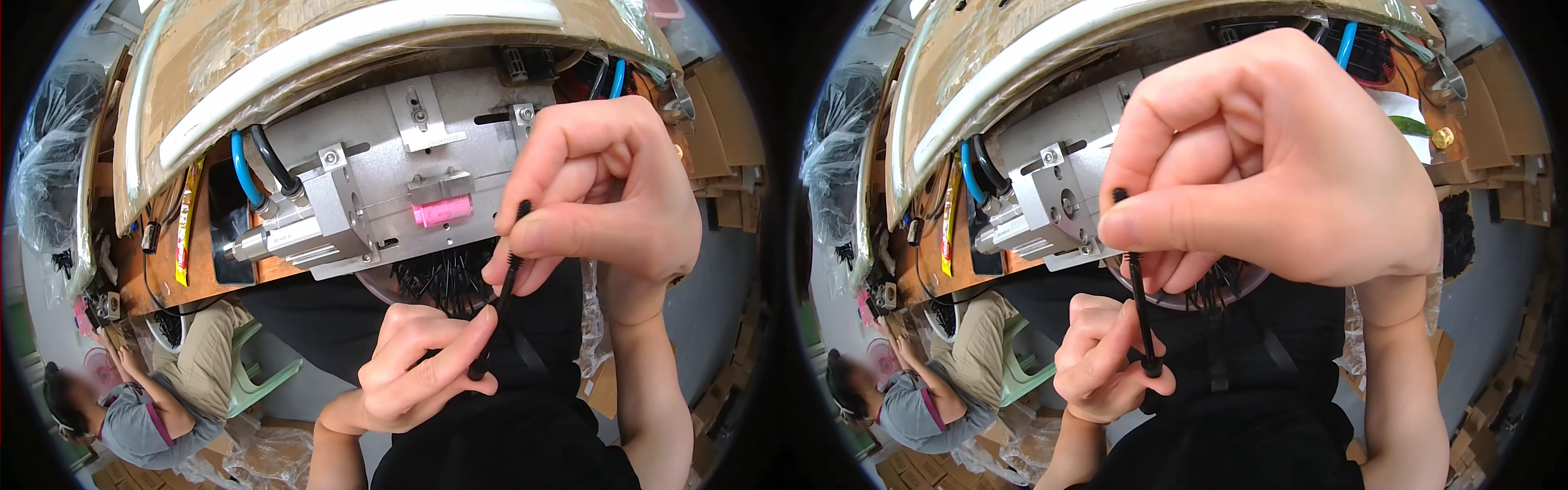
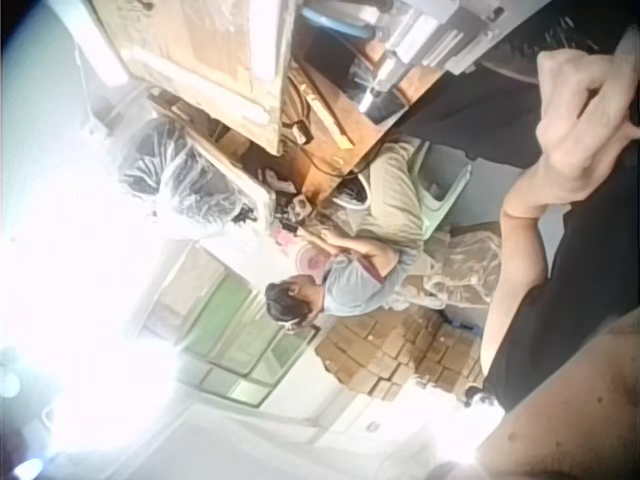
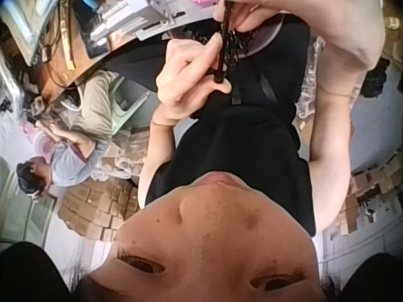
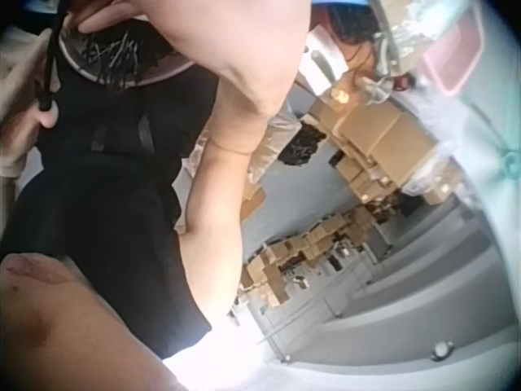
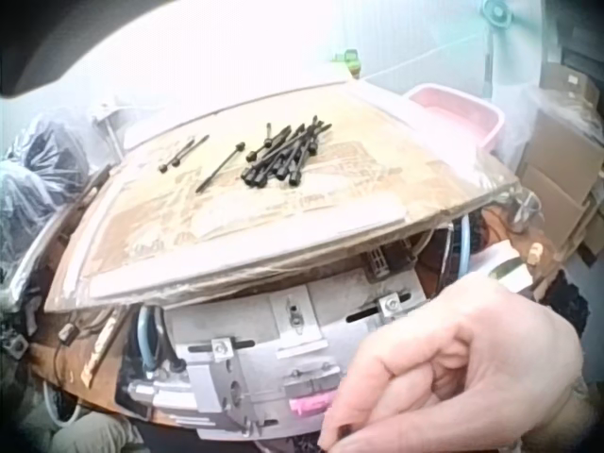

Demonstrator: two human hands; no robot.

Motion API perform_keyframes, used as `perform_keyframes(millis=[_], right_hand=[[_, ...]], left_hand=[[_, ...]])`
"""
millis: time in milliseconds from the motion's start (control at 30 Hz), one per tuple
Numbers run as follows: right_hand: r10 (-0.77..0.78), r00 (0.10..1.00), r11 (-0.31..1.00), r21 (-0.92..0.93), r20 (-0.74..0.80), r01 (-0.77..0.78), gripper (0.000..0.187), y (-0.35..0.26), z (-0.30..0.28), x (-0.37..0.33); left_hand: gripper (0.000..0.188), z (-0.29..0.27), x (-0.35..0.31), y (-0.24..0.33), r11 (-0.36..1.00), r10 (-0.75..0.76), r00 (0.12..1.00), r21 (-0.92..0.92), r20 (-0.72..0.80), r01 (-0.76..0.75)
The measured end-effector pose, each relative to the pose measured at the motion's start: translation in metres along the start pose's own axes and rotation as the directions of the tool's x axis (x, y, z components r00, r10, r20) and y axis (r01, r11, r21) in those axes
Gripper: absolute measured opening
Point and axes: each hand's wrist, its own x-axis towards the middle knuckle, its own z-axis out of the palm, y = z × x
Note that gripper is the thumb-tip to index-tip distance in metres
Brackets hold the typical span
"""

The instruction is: The person repeatedly picks up black plastic components from a pile on a wooden board and inserts them into a metal jig. They manipulate the parts with their hands, aligning them into the machine's slots, and then remove them to place them back on the board. The process is repetitive and involves handling the components one by one.

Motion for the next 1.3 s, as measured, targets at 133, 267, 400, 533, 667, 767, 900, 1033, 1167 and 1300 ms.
perform_keyframes(millis=[133,267,400,533,667,767,900,1033,1167,1300], right_hand=[[0.036,0.999,0.999,0.007,0.0,-0.036,0.009,0.003,0.005,0.001],[0.074,0.994,0.977,0.206,-0.082,-0.056,0.016,0.013,0.014,0.0],[-0.133,0.991,0.991,-0.007,-0.009,0.133,0.019,0.039,0.02,-0.004],[-0.018,1.0,0.988,0.154,-0.024,0.022,0.022,0.034,0.019,-0.007],[0.048,0.999,0.968,0.248,-0.008,-0.044,0.028,0.028,0.02,-0.011],[0.065,0.997,0.963,0.261,0.029,-0.07,0.029,0.029,0.018,-0.012],[-0.001,0.997,0.964,0.264,0.072,-0.018,0.027,0.038,0.018,-0.012],[-0.036,0.999,0.968,0.249,0.041,0.024,0.028,0.04,0.016,-0.014],[-0.032,0.997,0.962,0.27,-0.065,0.048,0.023,0.036,0.017,-0.009],[-0.074,0.992,0.978,0.189,-0.105,0.093,0.018,0.032,0.019,-0.01]], left_hand=[[0.061,0.0,-0.001,0.01,0.999,-0.043,0.999,-0.025,0.007,0.043],[0.058,0.008,-0.004,0.006,0.99,0.019,0.997,0.143,-0.077,-0.008],[0.058,0.012,-0.008,0.003,0.95,0.032,0.996,0.311,-0.089,-0.002],[0.062,0.005,-0.004,0.008,0.986,-0.036,0.998,0.161,-0.054,0.045],[0.064,0.002,-0.004,0.009,0.997,-0.068,0.997,0.022,-0.045,0.069],[0.064,0.004,-0.007,0.007,0.997,-0.07,0.996,-0.036,-0.052,0.068],[0.063,0.002,-0.012,0.01,0.996,-0.084,0.996,-0.006,-0.041,0.084],[0.063,0.004,-0.01,0.008,1.0,-0.02,0.998,0.011,-0.065,0.021],[0.062,0.005,-0.01,0.008,0.999,-0.021,0.999,0.028,-0.049,0.022],[0.061,0.005,-0.01,0.009,0.999,-0.009,0.999,0.052,-0.051,0.012]])
